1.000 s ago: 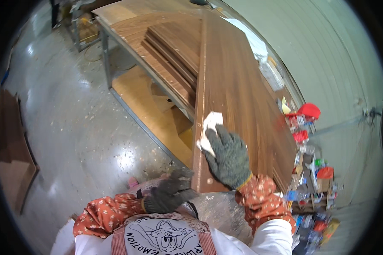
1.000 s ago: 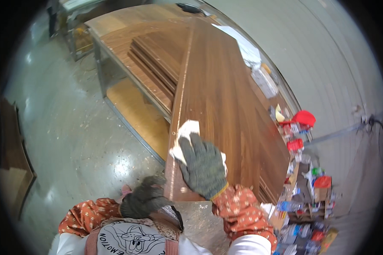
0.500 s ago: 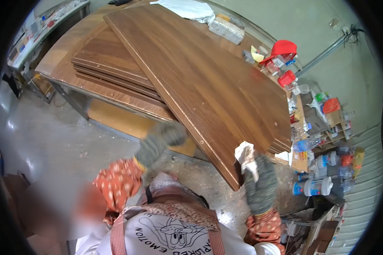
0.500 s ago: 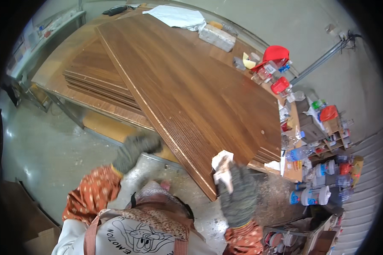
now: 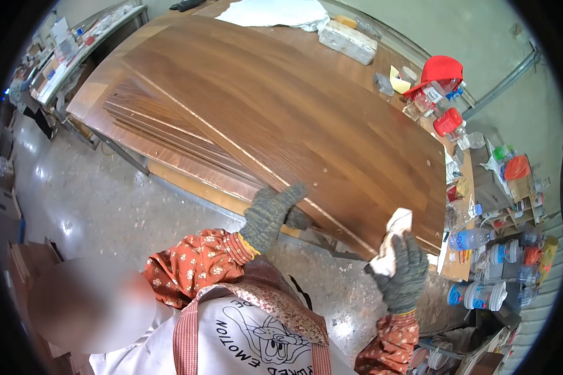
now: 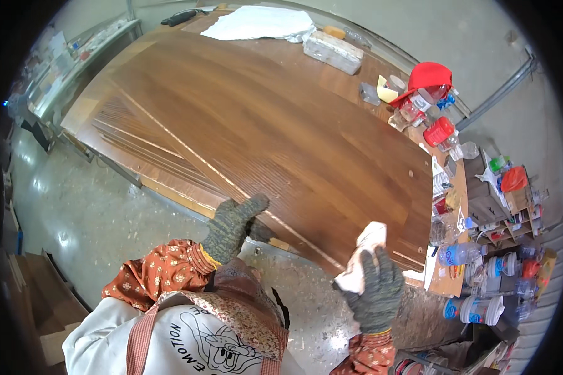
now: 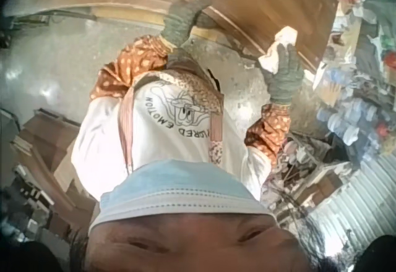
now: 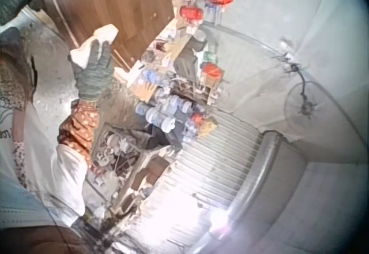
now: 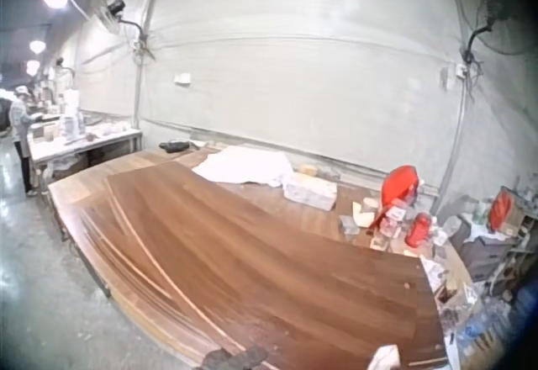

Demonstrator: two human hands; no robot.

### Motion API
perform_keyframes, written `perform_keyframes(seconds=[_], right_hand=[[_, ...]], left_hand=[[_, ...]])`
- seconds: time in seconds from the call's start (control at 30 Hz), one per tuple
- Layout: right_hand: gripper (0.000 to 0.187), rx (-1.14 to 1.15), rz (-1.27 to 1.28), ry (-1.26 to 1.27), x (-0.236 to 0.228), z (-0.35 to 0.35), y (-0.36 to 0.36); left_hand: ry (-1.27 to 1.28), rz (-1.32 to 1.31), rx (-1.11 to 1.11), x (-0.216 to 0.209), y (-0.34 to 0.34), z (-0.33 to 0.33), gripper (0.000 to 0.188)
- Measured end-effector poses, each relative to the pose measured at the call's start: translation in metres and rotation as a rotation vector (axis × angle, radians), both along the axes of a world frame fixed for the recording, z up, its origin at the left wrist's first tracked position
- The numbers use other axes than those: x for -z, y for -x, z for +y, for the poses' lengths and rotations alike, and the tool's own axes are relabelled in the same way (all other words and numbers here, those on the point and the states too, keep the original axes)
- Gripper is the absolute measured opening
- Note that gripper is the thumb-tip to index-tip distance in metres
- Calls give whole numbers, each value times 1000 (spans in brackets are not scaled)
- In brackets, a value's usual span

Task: The person applies finish to wooden boards using a sponge and wipes down the surfaces with a cloth.

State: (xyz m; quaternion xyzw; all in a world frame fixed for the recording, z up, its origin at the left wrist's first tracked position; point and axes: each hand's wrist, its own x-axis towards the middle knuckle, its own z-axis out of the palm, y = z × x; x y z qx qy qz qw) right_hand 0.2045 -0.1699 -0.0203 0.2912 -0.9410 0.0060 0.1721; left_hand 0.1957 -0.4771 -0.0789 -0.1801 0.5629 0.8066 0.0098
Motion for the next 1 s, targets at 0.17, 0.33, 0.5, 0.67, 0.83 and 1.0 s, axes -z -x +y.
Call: perform_keyframes(seconds=[0.17,0.33,0.5,0.67,0.83,1.0], right_hand=[[69,34,26,87,-8,36,45],[46,269,-70,930,-30,28,23],[45,162,4,839,-62,-89,21],[37,331,88,176,-12,-167,53],[38,289,-57,228,-18,-319,62],[36,70,107,288,-5,-338,62]], left_hand=[[70,21,441,-38,0,-27,30],[586,435,580,-93,22,-108,21],[1299,692,209,-86,121,-263,26],[1608,455,371,-87,191,-304,38],[1783,606,447,-56,296,-312,50],[2156,763,613,-47,348,-309,42]])
